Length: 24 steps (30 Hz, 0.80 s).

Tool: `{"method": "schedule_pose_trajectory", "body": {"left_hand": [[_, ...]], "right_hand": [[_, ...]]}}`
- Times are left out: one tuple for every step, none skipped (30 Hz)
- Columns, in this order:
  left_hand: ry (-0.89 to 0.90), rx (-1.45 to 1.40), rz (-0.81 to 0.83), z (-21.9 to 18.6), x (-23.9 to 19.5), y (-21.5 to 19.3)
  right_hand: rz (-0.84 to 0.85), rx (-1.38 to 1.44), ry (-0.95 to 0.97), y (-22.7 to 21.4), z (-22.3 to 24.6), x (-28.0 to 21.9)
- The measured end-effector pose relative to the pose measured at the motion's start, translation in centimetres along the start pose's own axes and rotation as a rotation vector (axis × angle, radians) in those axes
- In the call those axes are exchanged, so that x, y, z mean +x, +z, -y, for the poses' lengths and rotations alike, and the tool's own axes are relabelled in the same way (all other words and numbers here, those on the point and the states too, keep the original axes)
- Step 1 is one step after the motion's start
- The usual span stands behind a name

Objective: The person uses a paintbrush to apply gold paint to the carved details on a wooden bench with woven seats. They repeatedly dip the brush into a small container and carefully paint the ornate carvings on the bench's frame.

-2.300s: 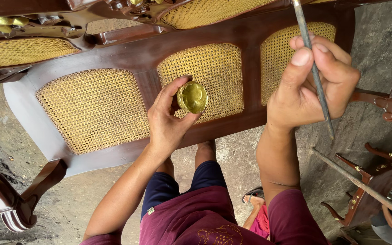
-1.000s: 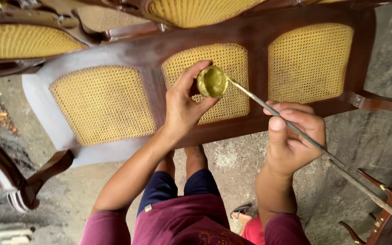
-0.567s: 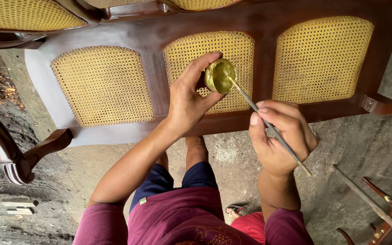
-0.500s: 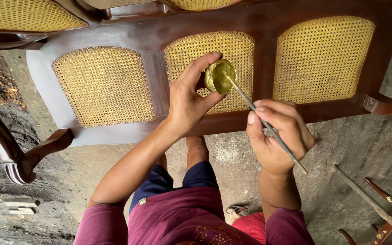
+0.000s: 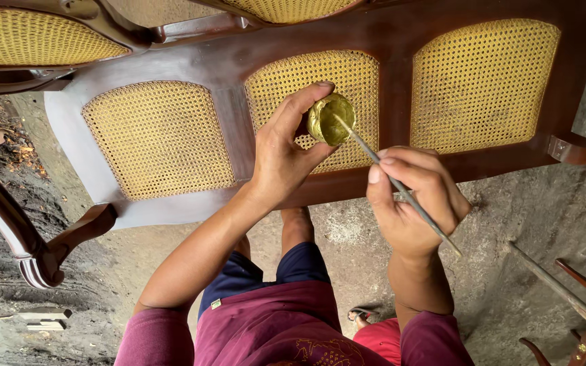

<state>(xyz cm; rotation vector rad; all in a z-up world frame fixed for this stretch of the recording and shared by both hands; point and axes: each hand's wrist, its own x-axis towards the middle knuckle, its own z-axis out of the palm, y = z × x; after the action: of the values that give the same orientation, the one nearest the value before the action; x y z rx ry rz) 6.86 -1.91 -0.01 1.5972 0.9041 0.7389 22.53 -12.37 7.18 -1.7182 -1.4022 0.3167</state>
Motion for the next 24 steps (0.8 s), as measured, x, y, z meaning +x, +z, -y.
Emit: {"method": "schedule_pose_trajectory", "body": {"left_hand": [[-0.005,0.003,0.009,0.1,0.0,-0.2],[-0.009,0.005,0.018,0.1,-0.1,-0.4],[-0.021,-0.001,0.019,0.1,-0.3,-0.5],[-0.025,-0.006,0.02,0.1,-0.2,-0.6],[-0.03,-0.01,0.02,0.2,-0.1,-0.8],[-0.036,-0.009,0.018,0.2,-0.1,-1.1],[-0.043,-0.008,0.016,0.2,-0.1,-1.3],[-0.05,-0.007,0.014,0.2,-0.1,-1.5],[-0.064,-0.046,0.005,0.2,-0.2,-1.7],[-0.075,-0.085,-0.002,0.2,-0.1,-1.9],[-0.086,-0.124,-0.01,0.2,0.0,-2.1],[-0.087,-0.099,-0.012,0.1,0.0,-2.3],[-0.089,-0.075,-0.013,0.1,0.1,-2.6],[-0.088,-0.049,-0.015,0.1,0.2,-2.9],[-0.089,-0.025,-0.029,0.0,0.3,-3.1],[-0.083,-0.001,-0.04,-0.1,0.5,-3.3],[-0.077,0.022,-0.052,-0.1,0.8,-3.4],[-0.089,0.027,-0.05,-0.2,0.9,-3.5],[-0.1,0.032,-0.047,-0.2,1.1,-3.6],[-0.125,0.037,-0.045,-0.3,1.0,-3.7],[-0.139,0.01,-0.05,-0.3,1.0,-3.8],[-0.15,-0.016,-0.057,-0.3,1.2,-3.8],[-0.161,-0.042,-0.064,-0.2,1.5,-3.9],[-0.137,-0.104,-0.064,-0.1,1.7,-3.9]], "right_hand": [[-0.01,-0.014,0.009,0.1,-0.1,-0.2],[-0.021,-0.029,0.018,0.0,-0.2,-0.6],[-0.035,0.061,0.065,0.0,-0.4,-1.0],[-0.055,0.152,0.107,0.2,-0.8,-1.3],[-0.074,0.243,0.148,0.4,-1.2,-1.5],[-0.098,0.339,0.207,0.5,-1.5,-1.8],[-0.122,0.436,0.265,0.6,-1.9,-2.0],[-0.146,0.533,0.323,0.6,-2.3,-2.3],[-0.166,0.602,0.359,0.7,-2.5,-2.5],[-0.188,0.671,0.393,0.8,-2.8,-2.7],[-0.199,0.715,0.408,0.9,-3.0,-2.8],[-0.211,0.758,0.425,1.0,-3.2,-2.9],[-0.213,0.776,0.423,1.1,-3.3,-2.9],[-0.216,0.795,0.418,1.1,-3.5,-2.8],[-0.212,0.817,0.415,1.2,-3.5,-2.8],[-0.213,0.84,0.404,1.4,-3.6,-2.7],[-0.214,0.862,0.394,1.6,-3.7,-2.6],[-0.215,0.882,0.395,1.8,-3.7,-2.5],[-0.216,0.902,0.396,2.1,-3.7,-2.4],[-0.211,0.922,0.408,2.3,-3.6,-2.5],[-0.227,0.914,0.418,2.4,-3.5,-2.5],[-0.242,0.907,0.422,2.6,-3.5,-2.4],[-0.257,0.9,0.427,2.8,-3.6,-2.1],[-0.263,0.908,0.405,2.9,-3.5,-2.0]]}}
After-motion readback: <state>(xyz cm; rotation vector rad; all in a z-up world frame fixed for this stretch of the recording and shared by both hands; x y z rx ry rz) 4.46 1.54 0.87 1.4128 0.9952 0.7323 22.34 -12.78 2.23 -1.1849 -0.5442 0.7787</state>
